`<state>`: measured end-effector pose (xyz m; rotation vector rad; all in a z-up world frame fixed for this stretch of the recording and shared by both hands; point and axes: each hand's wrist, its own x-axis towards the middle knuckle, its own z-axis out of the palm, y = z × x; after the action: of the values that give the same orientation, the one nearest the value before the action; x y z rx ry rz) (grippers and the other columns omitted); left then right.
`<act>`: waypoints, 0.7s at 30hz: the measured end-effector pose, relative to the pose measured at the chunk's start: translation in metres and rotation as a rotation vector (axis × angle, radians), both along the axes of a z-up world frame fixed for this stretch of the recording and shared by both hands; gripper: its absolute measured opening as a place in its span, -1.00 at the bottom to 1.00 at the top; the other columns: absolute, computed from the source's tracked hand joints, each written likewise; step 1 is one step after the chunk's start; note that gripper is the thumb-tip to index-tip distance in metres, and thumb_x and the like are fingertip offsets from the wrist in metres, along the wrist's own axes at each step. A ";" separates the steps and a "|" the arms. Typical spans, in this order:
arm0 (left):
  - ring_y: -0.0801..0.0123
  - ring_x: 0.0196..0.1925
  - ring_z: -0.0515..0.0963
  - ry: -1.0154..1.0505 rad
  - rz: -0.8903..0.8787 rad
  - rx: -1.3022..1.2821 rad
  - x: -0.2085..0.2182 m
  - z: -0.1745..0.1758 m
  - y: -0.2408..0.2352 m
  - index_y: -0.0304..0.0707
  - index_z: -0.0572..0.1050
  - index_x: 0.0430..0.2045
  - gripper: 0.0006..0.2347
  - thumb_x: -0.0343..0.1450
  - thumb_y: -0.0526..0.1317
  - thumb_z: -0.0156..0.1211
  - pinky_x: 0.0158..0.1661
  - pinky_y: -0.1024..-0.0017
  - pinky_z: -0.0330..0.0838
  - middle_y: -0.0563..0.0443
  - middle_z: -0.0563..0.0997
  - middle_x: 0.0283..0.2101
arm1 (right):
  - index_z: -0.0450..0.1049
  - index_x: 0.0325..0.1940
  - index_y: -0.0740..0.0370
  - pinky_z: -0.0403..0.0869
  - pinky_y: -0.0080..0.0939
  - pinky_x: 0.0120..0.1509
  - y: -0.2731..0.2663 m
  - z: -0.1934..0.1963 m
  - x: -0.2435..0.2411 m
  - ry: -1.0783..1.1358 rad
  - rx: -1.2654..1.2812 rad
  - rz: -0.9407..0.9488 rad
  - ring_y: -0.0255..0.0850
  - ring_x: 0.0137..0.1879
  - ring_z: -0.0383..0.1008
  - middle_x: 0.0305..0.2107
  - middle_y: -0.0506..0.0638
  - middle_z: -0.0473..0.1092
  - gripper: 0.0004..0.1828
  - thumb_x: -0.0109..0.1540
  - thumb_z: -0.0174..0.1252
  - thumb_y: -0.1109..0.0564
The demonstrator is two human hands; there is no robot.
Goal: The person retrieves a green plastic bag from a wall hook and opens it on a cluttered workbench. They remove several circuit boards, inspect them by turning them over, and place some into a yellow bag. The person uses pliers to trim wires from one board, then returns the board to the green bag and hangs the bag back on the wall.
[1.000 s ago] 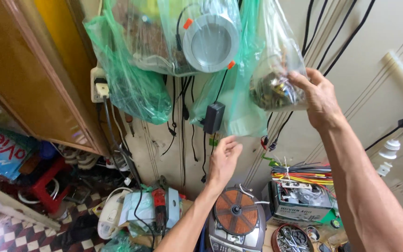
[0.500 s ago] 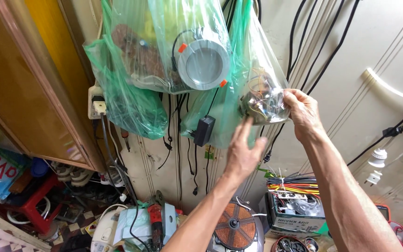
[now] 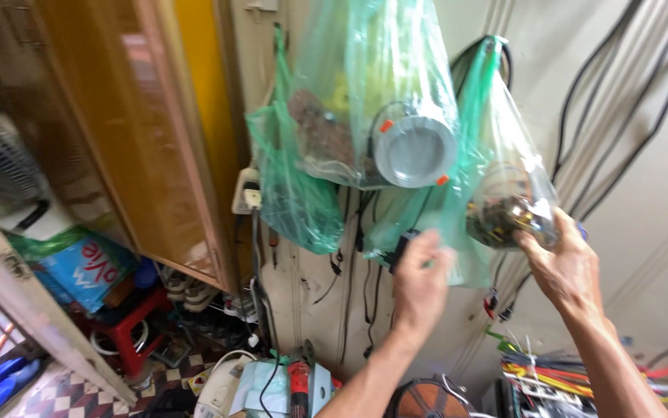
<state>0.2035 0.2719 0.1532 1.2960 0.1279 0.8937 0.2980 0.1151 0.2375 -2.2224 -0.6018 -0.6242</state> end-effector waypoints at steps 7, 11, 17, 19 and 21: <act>0.28 0.37 0.35 -0.405 -0.199 -0.625 0.004 0.039 0.141 -0.17 0.10 0.37 -0.35 0.45 0.18 0.04 0.29 0.34 0.26 -0.06 0.32 0.36 | 0.27 0.49 0.29 0.30 0.19 0.38 0.011 -0.023 0.016 -0.206 -0.073 -0.094 0.23 0.36 0.29 0.26 0.34 0.33 -0.18 0.18 0.25 -0.05; 0.23 0.27 0.37 -0.382 -0.302 -0.728 0.016 0.050 0.167 -0.19 0.23 0.31 -0.39 0.41 0.13 0.12 0.25 0.16 0.28 -0.06 0.38 0.24 | 0.11 0.57 0.44 0.17 0.23 0.54 0.027 -0.019 -0.001 -0.431 -0.046 -0.092 0.26 0.52 0.14 0.40 0.43 0.17 -0.07 0.18 0.22 0.04; 0.27 0.22 0.41 -0.371 -0.250 -0.618 0.026 0.036 0.156 -0.22 0.27 0.20 -0.46 0.37 -0.08 0.32 0.21 0.15 0.33 0.02 0.41 0.18 | 0.07 0.58 0.41 0.17 0.18 0.59 0.064 0.010 -0.054 -0.498 -0.004 0.096 0.26 0.54 0.14 0.41 0.44 0.15 -0.18 0.32 0.19 0.05; 0.26 0.23 0.41 -0.403 -0.248 -0.632 0.027 0.039 0.148 -0.27 0.24 0.18 -0.47 0.38 -0.13 0.35 0.23 0.14 0.33 -0.01 0.40 0.19 | 0.07 0.58 0.38 0.18 0.16 0.58 0.072 0.015 -0.061 -0.486 -0.023 0.144 0.27 0.53 0.15 0.40 0.44 0.15 -0.19 0.33 0.19 0.05; 0.29 0.23 0.39 -0.429 -0.184 -0.635 0.018 0.050 0.140 -0.21 0.21 0.22 -0.43 0.34 -0.21 0.34 0.24 0.13 0.32 0.02 0.38 0.23 | 0.03 0.58 0.37 0.18 0.16 0.54 0.082 0.021 -0.064 -0.404 -0.039 0.245 0.30 0.50 0.14 0.40 0.45 0.12 -0.12 0.24 0.19 0.06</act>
<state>0.2214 0.4122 0.2030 0.5031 -0.0461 0.8589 0.2336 0.1970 0.2584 -2.0241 -1.0789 -0.9445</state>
